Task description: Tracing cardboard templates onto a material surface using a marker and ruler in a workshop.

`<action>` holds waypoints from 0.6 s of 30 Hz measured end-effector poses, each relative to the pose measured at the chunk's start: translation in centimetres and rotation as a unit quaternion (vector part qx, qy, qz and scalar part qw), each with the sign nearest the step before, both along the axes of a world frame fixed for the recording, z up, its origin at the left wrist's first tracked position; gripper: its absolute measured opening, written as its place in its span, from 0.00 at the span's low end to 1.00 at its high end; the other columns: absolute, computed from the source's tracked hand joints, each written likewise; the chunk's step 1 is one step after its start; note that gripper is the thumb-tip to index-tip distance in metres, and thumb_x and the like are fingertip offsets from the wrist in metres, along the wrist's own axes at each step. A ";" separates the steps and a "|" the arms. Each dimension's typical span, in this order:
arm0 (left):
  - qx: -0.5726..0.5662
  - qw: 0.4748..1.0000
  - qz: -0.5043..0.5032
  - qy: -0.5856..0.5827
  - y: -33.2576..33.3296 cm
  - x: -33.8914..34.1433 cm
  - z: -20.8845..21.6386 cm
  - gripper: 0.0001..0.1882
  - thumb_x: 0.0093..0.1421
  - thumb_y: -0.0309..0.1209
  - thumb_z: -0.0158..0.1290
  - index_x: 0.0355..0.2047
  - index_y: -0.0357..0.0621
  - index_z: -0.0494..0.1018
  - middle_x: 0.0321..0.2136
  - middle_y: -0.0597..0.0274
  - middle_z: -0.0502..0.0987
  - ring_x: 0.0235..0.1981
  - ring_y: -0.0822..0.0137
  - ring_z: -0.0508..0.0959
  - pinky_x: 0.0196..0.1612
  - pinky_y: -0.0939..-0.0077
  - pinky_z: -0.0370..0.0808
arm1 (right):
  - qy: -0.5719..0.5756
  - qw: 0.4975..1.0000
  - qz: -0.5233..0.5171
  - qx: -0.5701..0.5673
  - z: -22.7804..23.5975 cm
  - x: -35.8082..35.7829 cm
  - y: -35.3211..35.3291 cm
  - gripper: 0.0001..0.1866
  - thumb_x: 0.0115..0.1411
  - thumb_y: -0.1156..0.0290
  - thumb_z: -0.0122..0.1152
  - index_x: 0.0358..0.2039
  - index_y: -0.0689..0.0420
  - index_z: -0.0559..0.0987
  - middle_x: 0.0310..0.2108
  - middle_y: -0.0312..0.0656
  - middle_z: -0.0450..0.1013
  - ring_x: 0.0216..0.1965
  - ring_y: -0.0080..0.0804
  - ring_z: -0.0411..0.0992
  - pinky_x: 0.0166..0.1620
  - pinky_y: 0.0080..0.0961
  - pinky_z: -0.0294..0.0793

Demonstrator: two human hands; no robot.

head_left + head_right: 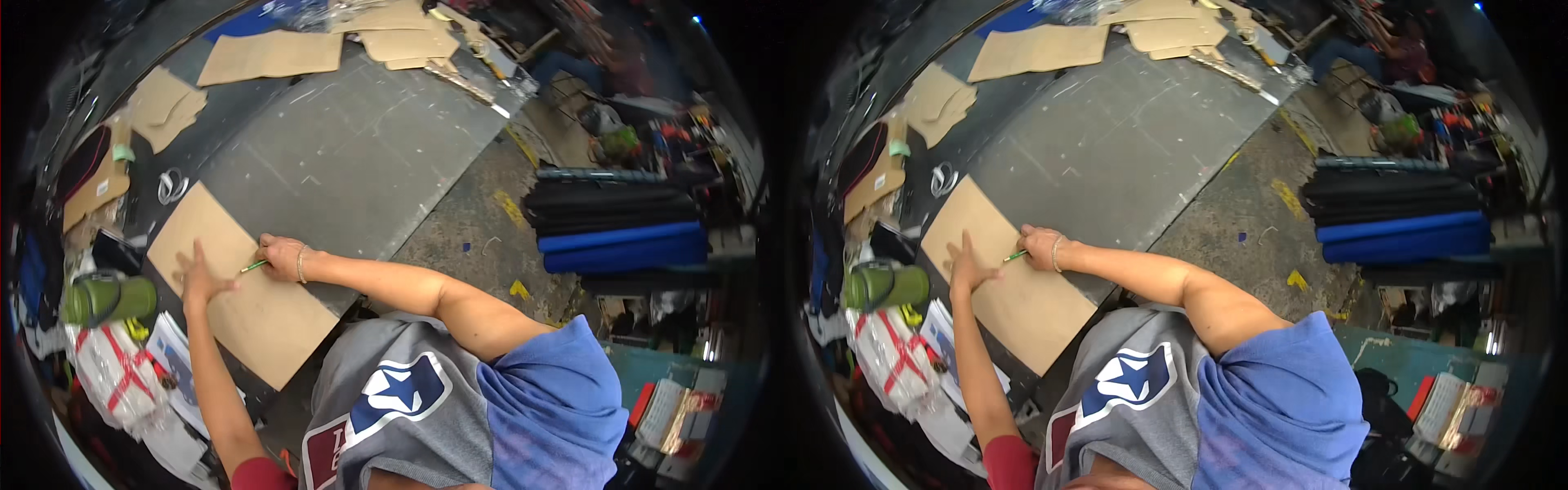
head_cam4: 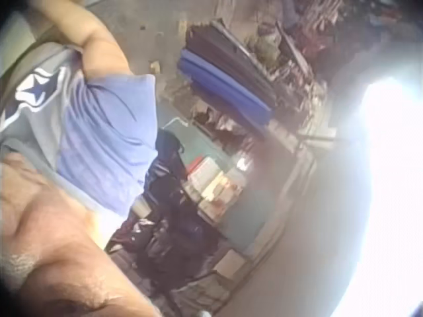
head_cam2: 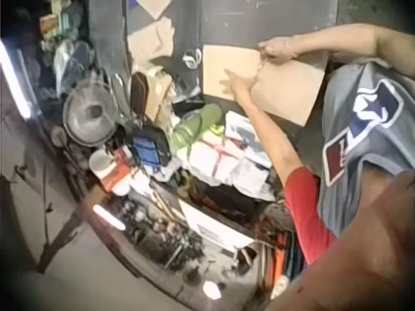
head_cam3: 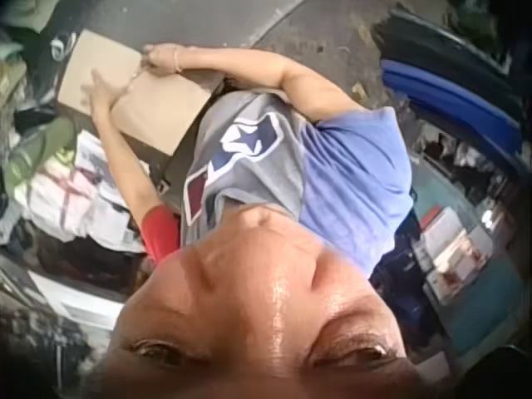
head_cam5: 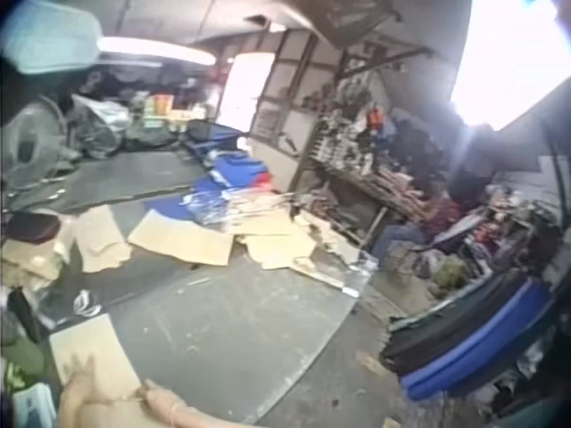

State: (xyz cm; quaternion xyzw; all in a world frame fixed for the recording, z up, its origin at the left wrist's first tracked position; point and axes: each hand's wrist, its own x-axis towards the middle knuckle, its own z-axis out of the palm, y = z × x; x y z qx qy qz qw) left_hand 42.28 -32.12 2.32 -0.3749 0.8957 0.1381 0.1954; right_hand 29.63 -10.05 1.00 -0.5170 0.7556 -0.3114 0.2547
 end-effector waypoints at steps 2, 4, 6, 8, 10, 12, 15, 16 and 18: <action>0.013 1.000 0.000 0.015 2.2 -2.4 1.9 0.82 0.23 0.40 0.80 0.74 0.59 0.36 0.70 0.25 0.38 0.67 0.19 0.49 0.68 0.43 0.57 | -0.015 0.995 -0.077 -0.054 1.0 -3.2 3.2 0.11 0.55 0.72 0.57 0.38 0.57 0.82 0.40 0.50 0.71 0.47 0.48 0.73 0.51 0.40 0.74; 0.025 1.000 -0.010 0.005 2.5 -3.0 2.0 0.82 0.24 0.40 0.80 0.74 0.62 0.35 0.71 0.28 0.38 0.65 0.15 0.49 0.67 0.42 0.60 | 0.020 0.984 -0.168 -0.057 0.9 -6.8 6.2 0.09 0.56 0.71 0.58 0.37 0.57 0.82 0.40 0.50 0.71 0.46 0.50 0.73 0.50 0.41 0.74; 0.025 1.000 -0.015 0.004 2.5 -3.1 2.1 0.82 0.24 0.40 0.80 0.74 0.62 0.35 0.71 0.28 0.38 0.65 0.16 0.49 0.67 0.41 0.60 | 0.093 0.968 -0.228 -0.042 0.8 -11.7 9.7 0.11 0.56 0.70 0.61 0.39 0.56 0.83 0.39 0.49 0.72 0.43 0.49 0.73 0.49 0.39 0.74; 0.026 1.000 -0.014 -0.003 2.4 -2.6 2.0 0.82 0.25 0.39 0.80 0.74 0.61 0.35 0.71 0.28 0.38 0.65 0.16 0.49 0.67 0.41 0.59 | 0.106 0.945 -0.311 -0.015 0.8 -16.9 13.1 0.11 0.56 0.70 0.60 0.39 0.57 0.82 0.38 0.51 0.73 0.43 0.50 0.73 0.48 0.40 0.74; 0.009 1.000 -0.010 -0.011 2.2 -2.5 2.0 0.81 0.25 0.39 0.80 0.74 0.61 0.35 0.70 0.28 0.39 0.66 0.17 0.49 0.67 0.41 0.59 | 0.145 0.925 -0.351 0.016 0.7 -22.5 16.8 0.11 0.56 0.69 0.60 0.39 0.58 0.82 0.37 0.52 0.73 0.42 0.51 0.74 0.48 0.41 0.74; 0.019 1.000 0.008 -0.021 3.1 -3.5 2.8 0.81 0.25 0.38 0.80 0.74 0.60 0.36 0.70 0.26 0.39 0.67 0.21 0.49 0.68 0.42 0.57 | 0.161 0.911 -0.379 0.030 0.2 -27.8 20.5 0.11 0.57 0.68 0.61 0.38 0.59 0.82 0.37 0.53 0.74 0.41 0.52 0.74 0.48 0.43 0.74; 0.006 1.000 0.006 0.014 2.0 -1.6 1.0 0.82 0.21 0.34 0.80 0.74 0.59 0.38 0.70 0.27 0.40 0.67 0.22 0.49 0.68 0.44 0.58 | 0.148 0.912 -0.381 0.015 0.0 -33.8 24.0 0.12 0.58 0.65 0.63 0.40 0.59 0.83 0.34 0.50 0.74 0.37 0.46 0.75 0.44 0.38 0.75; 0.014 0.999 0.007 0.031 1.7 -1.4 0.6 0.82 0.19 0.32 0.79 0.74 0.59 0.38 0.70 0.26 0.40 0.68 0.24 0.48 0.70 0.45 0.55 | 0.147 0.915 -0.376 0.009 0.4 -36.4 24.8 0.12 0.58 0.65 0.63 0.40 0.59 0.83 0.34 0.50 0.74 0.37 0.46 0.75 0.44 0.38 0.75; 0.020 0.999 0.003 0.037 1.6 -1.2 0.1 0.83 0.18 0.30 0.79 0.74 0.59 0.38 0.70 0.26 0.40 0.69 0.27 0.47 0.71 0.46 0.52 | 0.150 0.905 -0.397 -0.034 1.4 -40.1 27.1 0.10 0.57 0.68 0.61 0.36 0.60 0.84 0.35 0.54 0.77 0.40 0.52 0.74 0.47 0.40 0.74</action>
